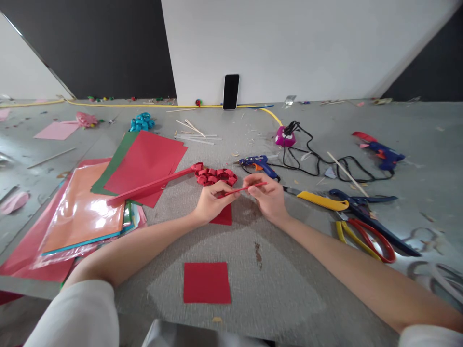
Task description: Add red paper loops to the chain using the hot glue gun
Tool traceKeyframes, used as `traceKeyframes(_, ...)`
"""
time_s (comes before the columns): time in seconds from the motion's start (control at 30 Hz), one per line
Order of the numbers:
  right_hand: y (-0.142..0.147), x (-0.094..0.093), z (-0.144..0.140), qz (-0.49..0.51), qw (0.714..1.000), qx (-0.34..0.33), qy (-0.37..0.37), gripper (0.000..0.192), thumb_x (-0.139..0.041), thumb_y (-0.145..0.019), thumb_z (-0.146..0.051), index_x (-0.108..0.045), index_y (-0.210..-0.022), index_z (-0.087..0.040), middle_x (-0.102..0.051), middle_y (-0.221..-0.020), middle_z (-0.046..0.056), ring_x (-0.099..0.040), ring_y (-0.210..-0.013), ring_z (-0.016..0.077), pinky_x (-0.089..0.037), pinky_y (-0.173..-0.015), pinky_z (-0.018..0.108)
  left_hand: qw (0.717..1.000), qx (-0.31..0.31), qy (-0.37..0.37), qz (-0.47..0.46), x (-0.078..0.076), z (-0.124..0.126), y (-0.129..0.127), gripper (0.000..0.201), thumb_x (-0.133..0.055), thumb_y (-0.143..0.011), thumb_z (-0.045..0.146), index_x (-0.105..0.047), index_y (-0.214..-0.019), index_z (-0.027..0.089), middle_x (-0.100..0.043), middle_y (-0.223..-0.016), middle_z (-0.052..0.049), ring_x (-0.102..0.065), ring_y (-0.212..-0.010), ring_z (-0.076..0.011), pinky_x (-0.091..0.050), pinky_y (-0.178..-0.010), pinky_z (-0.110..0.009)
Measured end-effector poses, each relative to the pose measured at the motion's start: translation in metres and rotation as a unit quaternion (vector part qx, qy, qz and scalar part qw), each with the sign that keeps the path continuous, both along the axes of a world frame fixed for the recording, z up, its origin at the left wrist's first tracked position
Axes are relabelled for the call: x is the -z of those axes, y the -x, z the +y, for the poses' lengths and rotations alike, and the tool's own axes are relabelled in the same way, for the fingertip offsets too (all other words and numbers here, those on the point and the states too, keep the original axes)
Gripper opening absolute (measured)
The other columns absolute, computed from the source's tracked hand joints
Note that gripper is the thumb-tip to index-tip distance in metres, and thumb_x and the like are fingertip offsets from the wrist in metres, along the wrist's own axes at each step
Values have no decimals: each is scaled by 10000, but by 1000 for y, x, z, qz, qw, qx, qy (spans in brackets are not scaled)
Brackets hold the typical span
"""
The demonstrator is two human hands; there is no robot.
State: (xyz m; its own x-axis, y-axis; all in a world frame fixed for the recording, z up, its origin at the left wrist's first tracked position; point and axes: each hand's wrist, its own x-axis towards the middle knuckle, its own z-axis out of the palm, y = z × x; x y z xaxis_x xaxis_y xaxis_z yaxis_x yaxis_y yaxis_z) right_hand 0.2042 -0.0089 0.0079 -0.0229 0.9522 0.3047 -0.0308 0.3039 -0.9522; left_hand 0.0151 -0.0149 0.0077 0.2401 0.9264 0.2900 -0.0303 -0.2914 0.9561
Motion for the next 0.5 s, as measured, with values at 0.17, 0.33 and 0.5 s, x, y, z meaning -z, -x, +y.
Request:
traceKeyframes(0.17,1,0,-6,-75,996,48,-19,396,-786,-849,-601,-688,-744,-231,-629,-665,1,-534,-605,150,-435,-568,297,995,5,-17,103,3,1,0,294,-737,-898,422,-683,-781,157,-652,-779,-31,-567,-720,-127,-462,-689,-256)
traceKeyframes(0.33,-1,0,-13,-193,980,-6,-46,362,-761,-885,-573,-685,-769,-239,-649,-691,-6,-565,-641,161,-459,-637,310,983,72,-64,157,1,-5,1,232,-652,-954,389,-665,-954,157,-719,-856,-63,-633,-741,-151,-479,-694,-265)
traceKeyframes(0.5,-9,-7,-4,-235,965,-11,-120,321,-576,-998,-546,-650,-896,-251,-671,-807,32,-617,-754,198,-504,-736,349,982,144,-12,122,-3,-7,3,355,-464,-1058,462,-633,-948,170,-698,-755,-58,-647,-687,-150,-487,-694,-267)
